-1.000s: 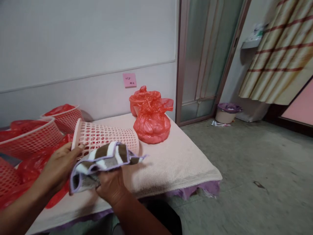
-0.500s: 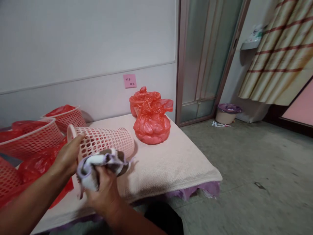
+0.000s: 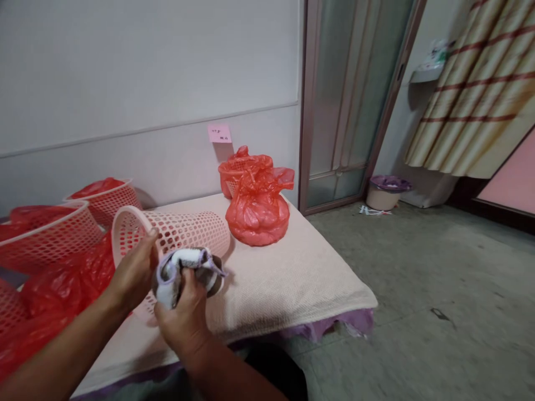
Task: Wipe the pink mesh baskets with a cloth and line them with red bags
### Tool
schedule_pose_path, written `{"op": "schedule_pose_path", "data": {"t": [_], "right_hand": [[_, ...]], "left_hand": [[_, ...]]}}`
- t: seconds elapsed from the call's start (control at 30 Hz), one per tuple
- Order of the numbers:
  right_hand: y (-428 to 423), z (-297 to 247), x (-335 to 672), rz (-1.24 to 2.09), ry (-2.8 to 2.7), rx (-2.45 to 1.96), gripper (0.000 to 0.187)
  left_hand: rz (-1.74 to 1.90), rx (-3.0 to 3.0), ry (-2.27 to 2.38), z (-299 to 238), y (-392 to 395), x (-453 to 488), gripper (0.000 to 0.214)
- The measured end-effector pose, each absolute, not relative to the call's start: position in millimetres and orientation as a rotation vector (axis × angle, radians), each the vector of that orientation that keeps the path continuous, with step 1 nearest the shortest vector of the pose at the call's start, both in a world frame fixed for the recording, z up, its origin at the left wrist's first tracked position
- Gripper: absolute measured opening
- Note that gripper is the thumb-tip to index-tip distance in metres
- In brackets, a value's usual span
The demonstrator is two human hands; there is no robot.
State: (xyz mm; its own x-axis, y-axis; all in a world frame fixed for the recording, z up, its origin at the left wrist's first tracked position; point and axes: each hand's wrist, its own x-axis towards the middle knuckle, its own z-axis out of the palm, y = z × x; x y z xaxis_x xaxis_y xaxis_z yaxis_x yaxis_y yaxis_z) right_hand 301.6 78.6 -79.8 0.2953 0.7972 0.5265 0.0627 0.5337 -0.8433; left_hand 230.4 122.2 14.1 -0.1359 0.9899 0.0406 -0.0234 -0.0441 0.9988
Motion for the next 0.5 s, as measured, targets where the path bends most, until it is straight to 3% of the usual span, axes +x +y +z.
{"op": "schedule_pose_path", "data": {"t": [0.13,0.27,0.4,0.5], "right_hand": [[94.0,-78.6,322.2,0.593,-1.086,-0.93,0.03],[101.0,-83.3,334.9,0.723,-0.996,-0.918,0.028],[100.5,-84.9,338.7,0.742,-0.997,-0.887,0.025],[100.3,-81.5,341.7,0.808,-0.979,-0.815,0.03]], "left_hand": [[1.148,1.413,1.213,-27.9,92.2,201.1,0.052],[0.662,2.278,1.383,-92.3,74.4,153.3,0.068],[0.728,2.777,1.32,-124.3,79.3,131.5,0.041],[0.762,2.758,1.318,-117.0,82.3,138.2,0.041]]}}
